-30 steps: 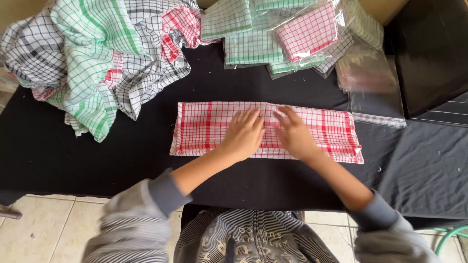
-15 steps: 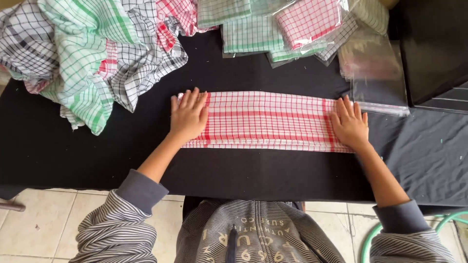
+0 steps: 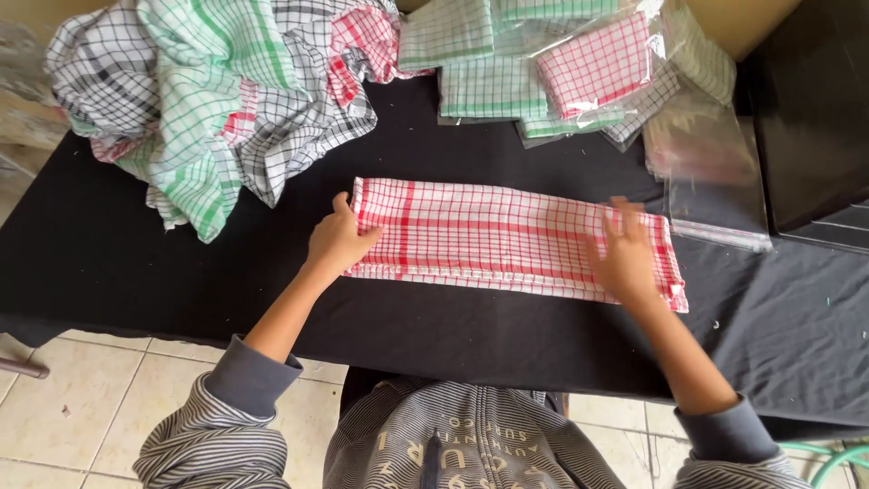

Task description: Folding checkered cloths and using an insertion board to place them into plastic bags.

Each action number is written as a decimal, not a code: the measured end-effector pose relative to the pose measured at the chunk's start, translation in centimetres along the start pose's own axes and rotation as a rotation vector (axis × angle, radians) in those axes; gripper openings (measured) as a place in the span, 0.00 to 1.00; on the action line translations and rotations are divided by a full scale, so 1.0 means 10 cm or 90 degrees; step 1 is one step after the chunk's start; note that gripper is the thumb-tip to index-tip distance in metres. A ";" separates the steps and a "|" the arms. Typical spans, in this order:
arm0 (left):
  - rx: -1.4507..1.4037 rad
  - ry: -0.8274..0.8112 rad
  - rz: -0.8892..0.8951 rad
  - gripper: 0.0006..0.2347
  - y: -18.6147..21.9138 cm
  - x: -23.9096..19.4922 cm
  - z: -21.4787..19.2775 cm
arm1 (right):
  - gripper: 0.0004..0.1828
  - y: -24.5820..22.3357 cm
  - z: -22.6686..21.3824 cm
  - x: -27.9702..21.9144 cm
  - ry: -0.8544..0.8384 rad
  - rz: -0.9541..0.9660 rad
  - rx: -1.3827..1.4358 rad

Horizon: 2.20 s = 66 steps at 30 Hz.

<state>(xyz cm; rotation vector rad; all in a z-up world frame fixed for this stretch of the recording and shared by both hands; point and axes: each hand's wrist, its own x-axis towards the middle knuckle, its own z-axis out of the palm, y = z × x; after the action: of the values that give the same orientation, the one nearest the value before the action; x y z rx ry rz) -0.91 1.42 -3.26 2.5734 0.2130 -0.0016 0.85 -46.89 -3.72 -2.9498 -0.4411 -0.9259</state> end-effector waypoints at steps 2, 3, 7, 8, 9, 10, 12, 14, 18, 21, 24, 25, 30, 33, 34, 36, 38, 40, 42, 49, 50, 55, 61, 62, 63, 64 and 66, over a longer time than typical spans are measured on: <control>-0.087 -0.009 0.003 0.38 0.09 -0.03 -0.09 | 0.27 -0.28 -0.07 0.07 -0.043 -0.040 0.064; -0.172 -0.021 0.007 0.35 0.13 -0.03 -0.14 | 0.33 -0.42 -0.10 0.10 -0.087 -0.079 0.127; -0.282 -0.018 0.058 0.31 0.12 -0.09 -0.24 | 0.32 -0.35 -0.09 0.07 -0.265 -0.028 0.164; -0.296 -0.013 0.052 0.32 0.06 -0.06 -0.21 | 0.31 -0.23 -0.02 0.03 -0.194 -0.023 0.130; -0.310 -0.007 0.045 0.33 -0.01 -0.05 -0.17 | 0.30 -0.12 0.05 0.00 -0.125 -0.019 0.096; -0.310 -0.008 0.043 0.33 -0.04 -0.04 -0.18 | 0.30 0.02 0.06 -0.03 -0.126 -0.019 0.097; -0.319 -0.029 0.030 0.33 -0.09 -0.04 -0.21 | 0.31 0.29 0.06 -0.12 -0.093 0.052 -0.026; -0.341 -0.043 0.033 0.31 -0.04 -0.11 -0.32 | 0.33 0.44 0.06 -0.13 -0.138 0.088 -0.051; -0.387 -0.074 0.082 0.22 -0.10 -0.02 -0.37 | 0.29 0.40 0.06 0.00 -0.079 -0.036 -0.130; -0.389 -0.074 0.100 0.17 0.26 -0.25 -0.75 | 0.28 -0.58 -0.51 0.51 -0.295 0.143 0.526; -0.329 -0.085 0.197 0.13 0.39 -0.26 -0.86 | 0.28 -1.22 -0.65 0.67 -0.325 0.289 0.858; -0.325 -0.083 0.198 0.13 0.40 -0.28 -0.88 | 0.28 -1.33 -0.58 0.70 -0.322 0.287 0.862; -0.394 -0.078 0.266 0.19 0.53 -0.32 -0.94 | 0.31 -1.55 -0.22 0.81 -0.322 0.532 1.270; -0.415 -0.070 0.316 0.21 0.89 -0.38 -1.07 | 0.30 -1.48 -0.28 0.87 -0.316 0.626 1.364; -0.415 -0.072 0.318 0.21 0.99 -0.31 -1.02 | 0.30 -1.44 -0.20 0.84 -0.313 0.628 1.364; -0.412 -0.046 0.429 0.23 1.22 -0.16 -0.89 | 0.32 -1.33 -0.05 0.78 -0.311 0.598 1.462; -0.404 -0.038 0.470 0.25 1.51 -0.11 -0.64 | 0.32 -1.23 0.04 0.75 -0.334 0.594 1.469; -0.396 -0.030 0.511 0.26 1.79 -0.03 -0.37 | 0.34 -1.15 0.04 0.70 -0.356 0.590 1.476; -0.356 -0.054 0.595 0.28 2.06 0.06 -0.06 | 0.46 -1.07 -0.03 0.63 -0.365 0.609 1.380; -0.469 -0.391 0.532 0.35 2.39 -0.34 0.15 | 0.51 -0.59 -0.17 0.43 -0.356 0.679 1.342; -0.397 -0.329 0.563 0.31 2.33 -0.34 0.13 | 0.52 -0.51 -0.17 0.40 -0.354 0.690 1.338; -0.135 -0.030 0.629 0.20 1.64 0.11 0.75 | 0.55 -0.32 -0.05 0.24 -0.363 0.749 1.328; -0.060 0.052 0.567 0.19 1.39 0.53 1.06 | 0.59 -0.20 -0.02 0.33 -0.354 0.798 1.313; -0.109 0.031 0.530 0.18 1.39 0.64 1.10 | 0.56 -0.26 -0.22 0.45 -0.414 0.787 1.212; -0.155 0.009 0.490 0.18 1.36 0.73 1.13 | 0.52 -0.35 -0.40 0.55 -0.474 0.774 1.112; -0.156 0.009 0.486 0.18 1.37 0.77 1.12 | 0.52 -0.26 -0.25 0.50 -0.478 0.775 1.111; -0.124 -0.017 0.434 0.15 1.41 0.85 1.11 | 0.32 -0.08 0.04 0.40 -0.368 0.570 1.028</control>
<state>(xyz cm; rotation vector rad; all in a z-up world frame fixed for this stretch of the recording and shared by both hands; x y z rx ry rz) 10.12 -14.93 -5.59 2.3253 -0.6447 0.2241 3.98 -45.08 -1.82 -1.4444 0.1617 0.3618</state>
